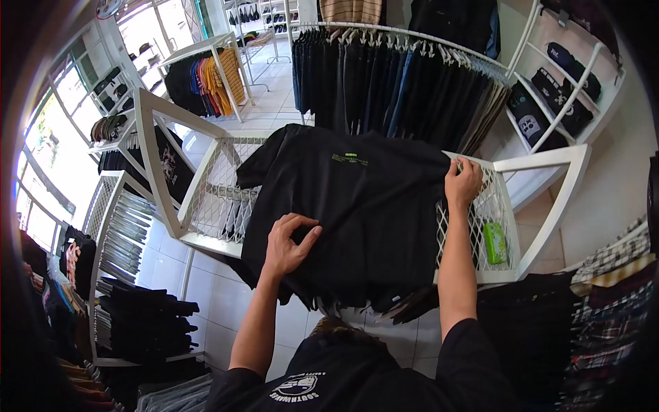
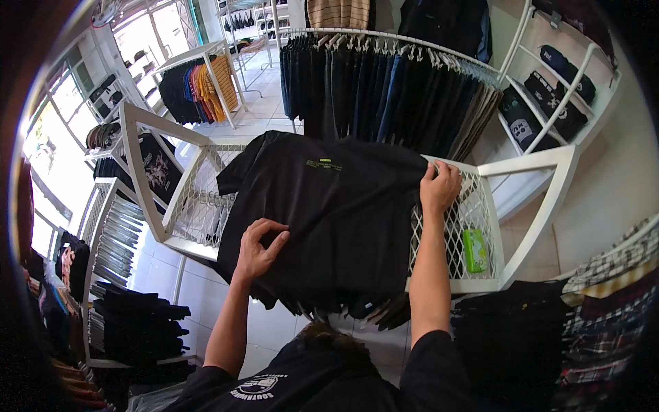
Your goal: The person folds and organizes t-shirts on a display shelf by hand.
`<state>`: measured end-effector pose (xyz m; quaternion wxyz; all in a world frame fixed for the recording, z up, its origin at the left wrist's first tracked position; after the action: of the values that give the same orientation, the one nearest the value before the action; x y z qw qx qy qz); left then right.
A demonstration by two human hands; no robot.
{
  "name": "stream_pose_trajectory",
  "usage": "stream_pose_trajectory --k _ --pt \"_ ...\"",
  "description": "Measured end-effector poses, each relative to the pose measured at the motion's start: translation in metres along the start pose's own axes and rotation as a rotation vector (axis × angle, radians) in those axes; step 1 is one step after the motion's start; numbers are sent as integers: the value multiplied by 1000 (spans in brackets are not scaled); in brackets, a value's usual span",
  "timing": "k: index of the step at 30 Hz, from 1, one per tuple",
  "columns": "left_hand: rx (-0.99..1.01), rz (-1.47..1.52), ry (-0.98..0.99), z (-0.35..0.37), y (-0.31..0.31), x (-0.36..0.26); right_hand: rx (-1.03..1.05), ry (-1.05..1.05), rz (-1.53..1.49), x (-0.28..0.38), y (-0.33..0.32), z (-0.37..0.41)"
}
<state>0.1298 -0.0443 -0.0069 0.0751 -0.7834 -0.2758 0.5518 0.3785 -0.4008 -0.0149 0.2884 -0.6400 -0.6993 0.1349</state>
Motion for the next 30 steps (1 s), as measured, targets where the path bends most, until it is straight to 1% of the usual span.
stream_pose_trajectory --k 1,2,4,6,10,11,12,14,16,17,18,19,22,23,24,26,28,29,30 --pt "-11 7 1 -1 0 -2 -66 -59 -103 9 -9 -3" --pt "-30 53 -9 -1 -1 -4 109 -84 -254 16 -10 -3" --pt "-49 99 -35 0 -1 -4 543 -102 -81 37 -21 8" --pt "-101 129 -100 -1 -2 1 549 -107 68 47 -21 32" --pt "-75 129 -144 0 -1 4 607 -149 -30 43 -9 31" --pt "-76 124 -138 0 -1 3 503 -179 -70 41 -4 34" --pt "-76 120 -134 0 -1 2 517 -174 -56 40 -4 33" --pt "-32 104 -152 -1 -2 0 541 -127 -144 40 -4 29" --pt "-3 95 -130 -3 -4 0 535 -96 -112 40 -11 24" --pt "55 81 -110 -3 -5 1 587 9 -217 40 -14 20" --pt "67 86 -113 -4 -5 0 634 116 -323 37 -12 20" --pt "79 77 -121 -4 -4 -3 563 72 -311 34 -12 22" --pt "104 63 -93 -5 -2 -1 546 117 -369 26 -9 22" --pt "116 -10 -65 -6 -1 -4 576 174 -408 19 -3 21" --pt "127 -85 -37 -5 0 -9 572 179 -408 17 0 24" --pt "106 -107 -1 -5 0 -11 533 183 -442 18 5 25" --pt "23 117 -45 -3 -3 -6 521 150 -430 20 7 22" --pt "-74 279 -71 2 -4 1 530 110 -356 22 7 21" --pt "-156 371 -188 11 -11 -2 539 64 -282 25 2 21"
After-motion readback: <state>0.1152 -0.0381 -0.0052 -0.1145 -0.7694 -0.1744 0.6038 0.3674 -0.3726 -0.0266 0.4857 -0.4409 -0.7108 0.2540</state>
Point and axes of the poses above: each hand's wrist, its own z-axis away from the middle knuckle, its own y-axis out of the palm, x = y × z, the point moved 3 cm from there along -z, towards the middle knuckle, and after that the axes turned 12 degrees about z, right-handed, at the moved point
